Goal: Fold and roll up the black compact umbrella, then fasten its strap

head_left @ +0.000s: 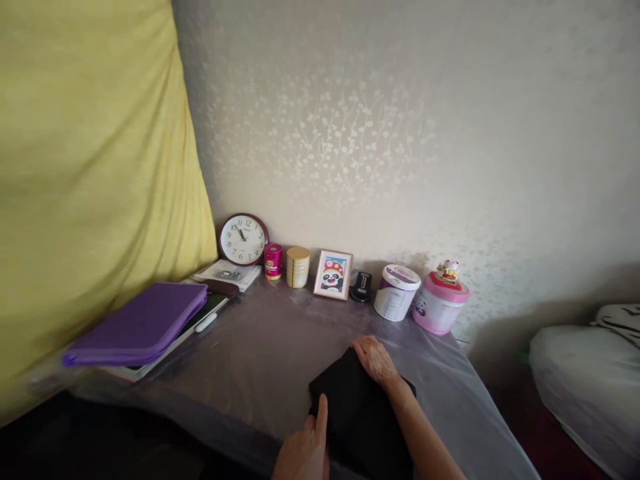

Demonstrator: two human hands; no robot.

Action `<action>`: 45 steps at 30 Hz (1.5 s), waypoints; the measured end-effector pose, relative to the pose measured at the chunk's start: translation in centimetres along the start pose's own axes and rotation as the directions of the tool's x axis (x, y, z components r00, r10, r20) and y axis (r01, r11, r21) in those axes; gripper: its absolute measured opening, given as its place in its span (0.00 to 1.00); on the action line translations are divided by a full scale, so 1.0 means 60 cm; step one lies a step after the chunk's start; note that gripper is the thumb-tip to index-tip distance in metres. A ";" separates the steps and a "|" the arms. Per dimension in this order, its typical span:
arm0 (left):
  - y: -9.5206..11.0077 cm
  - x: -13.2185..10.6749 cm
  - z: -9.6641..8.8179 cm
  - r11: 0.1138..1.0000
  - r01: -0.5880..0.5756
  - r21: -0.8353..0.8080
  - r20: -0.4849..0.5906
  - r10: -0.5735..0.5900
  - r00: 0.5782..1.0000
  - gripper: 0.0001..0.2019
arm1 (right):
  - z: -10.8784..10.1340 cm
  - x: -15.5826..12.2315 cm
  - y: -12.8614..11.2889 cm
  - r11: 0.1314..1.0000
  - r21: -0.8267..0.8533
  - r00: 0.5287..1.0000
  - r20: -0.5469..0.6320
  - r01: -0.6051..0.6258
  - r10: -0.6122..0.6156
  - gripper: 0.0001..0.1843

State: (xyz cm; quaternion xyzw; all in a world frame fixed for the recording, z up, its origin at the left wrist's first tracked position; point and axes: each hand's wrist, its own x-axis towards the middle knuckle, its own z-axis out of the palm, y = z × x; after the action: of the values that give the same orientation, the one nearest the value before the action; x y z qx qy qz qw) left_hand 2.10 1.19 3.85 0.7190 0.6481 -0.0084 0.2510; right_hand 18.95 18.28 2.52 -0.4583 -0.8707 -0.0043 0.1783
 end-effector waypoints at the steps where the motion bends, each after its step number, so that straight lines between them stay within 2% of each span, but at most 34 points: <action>1: 0.001 -0.001 -0.003 1.000 0.004 -0.004 0.004 -0.004 1.000 0.33 | 0.002 0.003 0.008 1.000 -0.001 1.000 0.019 -0.005 0.005 0.17; 6: -0.005 0.001 0.001 0.999 0.001 -0.033 -0.006 -0.001 1.000 0.35 | 0.014 0.009 0.042 0.991 -0.020 0.991 0.020 -0.130 0.130 0.15; 11: -0.020 0.007 0.025 0.997 -0.039 -0.061 -0.105 0.032 0.994 0.34 | -0.002 -0.017 0.076 0.966 -0.034 0.962 -0.106 -0.258 0.253 0.13; 15: -0.029 0.007 0.036 0.997 -0.056 -0.054 -0.192 0.044 0.980 0.32 | -0.034 -0.074 0.101 0.919 0.024 0.893 -0.231 -0.393 0.387 0.19; 18: -0.030 0.006 0.035 0.998 -0.049 -0.043 -0.191 0.040 0.981 0.31 | -0.051 -0.135 0.099 0.866 0.236 0.803 -0.329 -0.440 0.498 0.20; 20: -0.030 0.005 0.034 0.998 -0.042 -0.041 -0.192 0.034 0.981 0.31 | -0.056 -0.178 0.083 0.843 0.346 0.781 -0.342 -0.412 0.523 0.18; 25: -0.035 0.007 0.030 0.996 -0.055 -0.068 -0.194 0.041 0.980 0.30 | -0.052 -0.259 0.013 0.907 0.303 0.877 -0.295 -0.291 0.380 0.15; 29: -0.043 0.012 0.030 0.994 -0.043 -0.099 -0.161 0.026 0.987 0.30 | -0.045 -0.279 -0.025 0.952 0.247 0.914 -0.316 -0.181 0.256 0.17; 33: -0.047 0.014 0.030 0.990 -0.055 -0.130 -0.174 0.032 0.984 0.30 | -0.045 -0.276 -0.033 0.967 0.223 0.923 -0.331 -0.126 0.197 0.17; 40: -0.043 0.008 0.019 0.985 -0.058 -0.165 -0.165 0.031 0.986 0.30 | -0.057 -0.260 -0.038 0.969 0.218 0.922 -0.338 -0.118 0.188 0.16; 45: -0.044 0.009 0.015 0.980 -0.062 -0.191 -0.147 0.034 0.989 0.30 | -0.078 -0.218 -0.056 0.953 0.302 0.929 -0.341 -0.036 0.143 0.14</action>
State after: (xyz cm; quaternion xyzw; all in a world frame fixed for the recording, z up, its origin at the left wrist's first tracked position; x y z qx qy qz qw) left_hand 0.01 1.43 1.94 0.7053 0.6444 0.1126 0.2732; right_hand 24.44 5.11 3.30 -0.4583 -0.7925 0.0480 0.3995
